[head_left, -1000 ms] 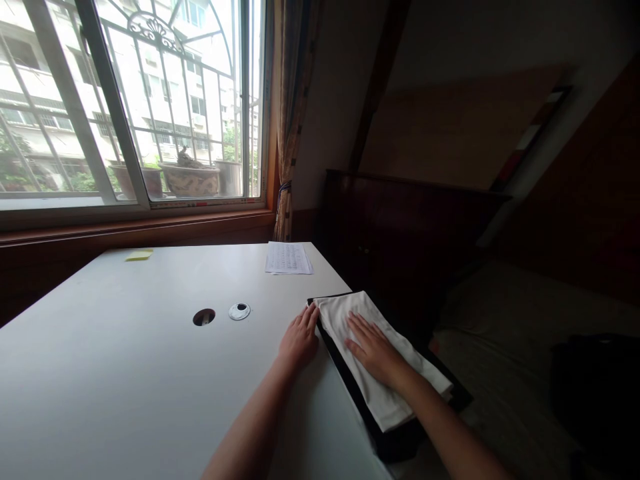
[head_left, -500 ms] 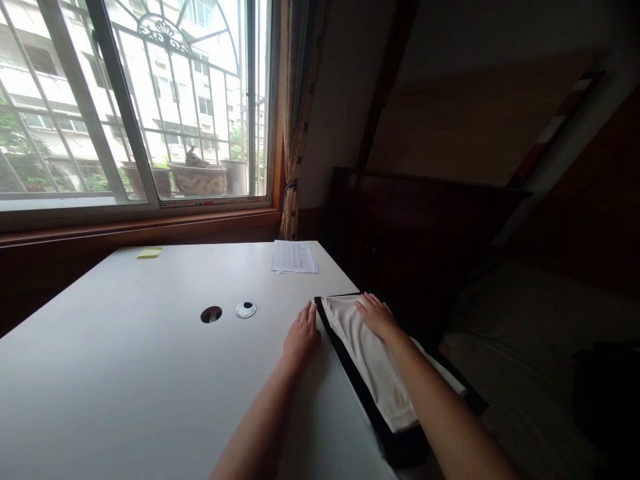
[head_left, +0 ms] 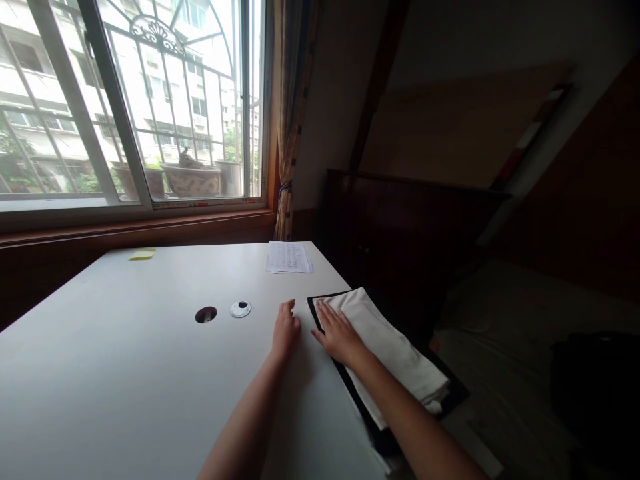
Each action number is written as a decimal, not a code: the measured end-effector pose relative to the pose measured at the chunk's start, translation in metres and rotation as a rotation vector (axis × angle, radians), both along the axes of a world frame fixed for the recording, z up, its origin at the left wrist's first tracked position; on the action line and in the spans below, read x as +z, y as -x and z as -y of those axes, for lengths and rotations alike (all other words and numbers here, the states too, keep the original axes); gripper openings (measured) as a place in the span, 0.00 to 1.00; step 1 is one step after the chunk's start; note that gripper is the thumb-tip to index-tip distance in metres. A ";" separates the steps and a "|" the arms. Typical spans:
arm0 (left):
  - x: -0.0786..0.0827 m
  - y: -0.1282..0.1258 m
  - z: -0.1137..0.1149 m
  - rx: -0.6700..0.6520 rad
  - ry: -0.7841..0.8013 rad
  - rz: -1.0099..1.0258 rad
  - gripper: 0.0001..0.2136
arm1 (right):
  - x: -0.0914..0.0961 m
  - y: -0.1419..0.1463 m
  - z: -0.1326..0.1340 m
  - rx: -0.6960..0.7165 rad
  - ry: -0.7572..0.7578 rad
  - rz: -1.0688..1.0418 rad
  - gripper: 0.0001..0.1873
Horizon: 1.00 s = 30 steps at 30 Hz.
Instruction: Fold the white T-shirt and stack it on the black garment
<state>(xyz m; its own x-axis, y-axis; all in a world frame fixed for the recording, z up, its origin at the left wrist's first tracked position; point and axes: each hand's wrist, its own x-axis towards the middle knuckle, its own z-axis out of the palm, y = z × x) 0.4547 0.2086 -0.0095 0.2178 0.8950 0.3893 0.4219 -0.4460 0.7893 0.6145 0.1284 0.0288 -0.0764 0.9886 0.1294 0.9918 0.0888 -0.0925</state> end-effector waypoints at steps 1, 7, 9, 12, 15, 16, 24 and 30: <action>0.000 0.001 0.000 -0.002 0.008 0.019 0.27 | 0.000 0.004 0.007 0.017 -0.012 0.007 0.38; 0.001 0.004 -0.003 0.004 0.057 0.066 0.24 | 0.005 0.003 0.037 0.160 -0.020 -0.144 0.35; 0.002 0.006 -0.002 -0.004 0.061 0.050 0.23 | 0.006 -0.019 0.042 0.124 -0.064 -0.199 0.33; 0.004 0.009 0.001 -0.020 0.049 -0.003 0.22 | 0.002 -0.065 0.052 -0.129 -0.127 -0.124 0.31; 0.006 0.011 0.008 -0.036 0.025 -0.097 0.22 | -0.007 -0.105 0.067 -0.261 -0.126 -0.090 0.32; 0.007 0.012 0.011 -0.041 0.016 -0.136 0.23 | -0.009 -0.113 0.072 -0.268 -0.122 -0.087 0.32; 0.004 0.012 0.031 -0.108 -0.102 -0.486 0.25 | -0.036 -0.146 0.112 -0.404 -0.102 -0.065 0.35; -0.002 0.028 0.048 -0.188 -0.146 -0.667 0.25 | -0.047 -0.159 0.144 -0.528 -0.099 -0.049 0.36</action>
